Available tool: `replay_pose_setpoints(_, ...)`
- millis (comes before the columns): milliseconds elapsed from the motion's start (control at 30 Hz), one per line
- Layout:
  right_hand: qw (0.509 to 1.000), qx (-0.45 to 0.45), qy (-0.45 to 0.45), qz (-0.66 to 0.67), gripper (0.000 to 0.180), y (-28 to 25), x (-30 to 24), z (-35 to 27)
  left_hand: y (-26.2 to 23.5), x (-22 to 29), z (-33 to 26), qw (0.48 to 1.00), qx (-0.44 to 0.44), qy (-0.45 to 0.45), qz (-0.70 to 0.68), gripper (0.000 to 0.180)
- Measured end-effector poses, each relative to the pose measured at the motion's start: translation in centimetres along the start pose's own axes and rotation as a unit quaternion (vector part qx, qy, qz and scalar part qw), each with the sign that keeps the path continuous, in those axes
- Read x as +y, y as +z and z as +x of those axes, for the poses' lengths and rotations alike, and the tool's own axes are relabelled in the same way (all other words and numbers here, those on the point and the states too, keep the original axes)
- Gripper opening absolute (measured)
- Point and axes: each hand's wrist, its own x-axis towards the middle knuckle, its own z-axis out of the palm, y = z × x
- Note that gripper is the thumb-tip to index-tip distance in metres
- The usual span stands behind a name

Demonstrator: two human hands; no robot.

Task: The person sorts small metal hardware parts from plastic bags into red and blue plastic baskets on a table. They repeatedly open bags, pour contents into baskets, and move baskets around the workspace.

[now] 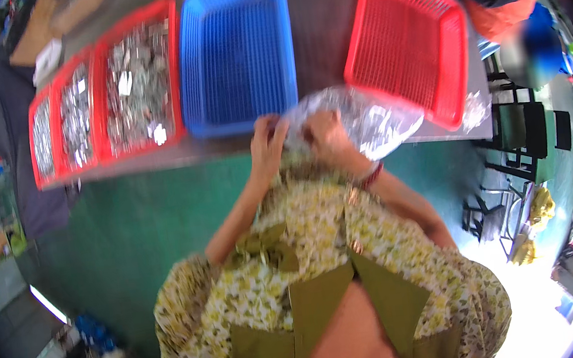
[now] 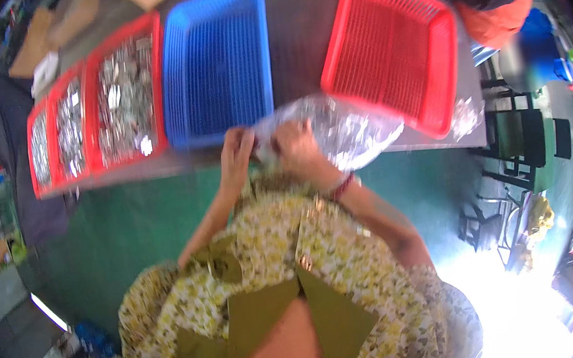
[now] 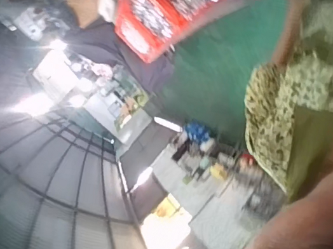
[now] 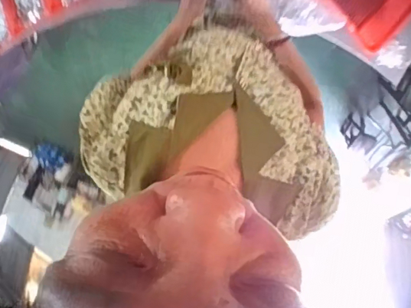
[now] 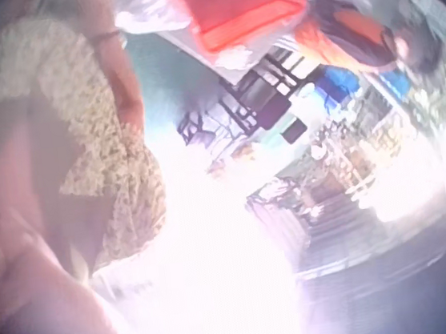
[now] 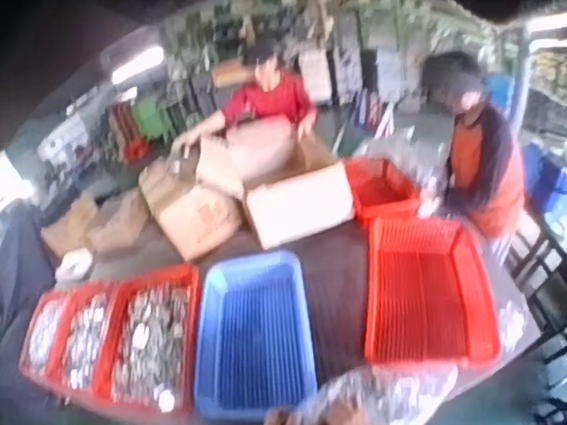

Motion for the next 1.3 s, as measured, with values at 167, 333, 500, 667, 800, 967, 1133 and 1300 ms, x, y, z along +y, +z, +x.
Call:
replay_pose_setpoints(167,0.999,-0.022,0.006,0.024,0.013,-1.7,-1.5,0.8,0.2,5.0,0.2,0.943,-0.014,-0.227,-0.244,0.047)
replay_pose_setpoints(333,0.986,-0.021,0.071,0.151,0.015,-1.0,-0.9,0.0,-2.1,6.9,1.5,0.89,0.024,-0.224,-0.395,0.03)
replay_pose_setpoints(500,0.814,-0.017,0.302,0.495,0.012,-0.2,1.0,-2.2,-5.7,8.1,1.2,0.991,-0.053,0.033,0.116,0.018)
replay_pose_setpoints(667,0.691,-0.009,0.332,0.641,0.012,0.2,1.9,-2.6,-0.6,3.9,1.5,0.945,-0.096,0.202,0.239,0.028)
replay_pose_setpoints(800,0.699,-0.014,0.332,0.633,0.012,0.2,2.3,-3.1,2.2,1.9,4.7,0.927,-0.18,0.278,0.174,0.019)
replay_pose_setpoints(967,0.819,-0.063,0.337,0.461,0.018,-1.2,2.2,-3.2,2.2,3.5,5.9,0.944,-0.238,0.151,0.17,0.007)
replay_pose_setpoints(1133,0.949,-0.009,0.249,0.195,0.024,-3.4,-0.7,-1.5,2.5,3.1,5.7,0.95,-0.232,0.136,0.156,0.005)
replay_pose_setpoints(1300,0.947,0.109,0.256,0.162,0.011,-2.9,-0.9,-0.5,2.2,4.8,5.4,0.945,-0.26,0.102,0.169,0.006)
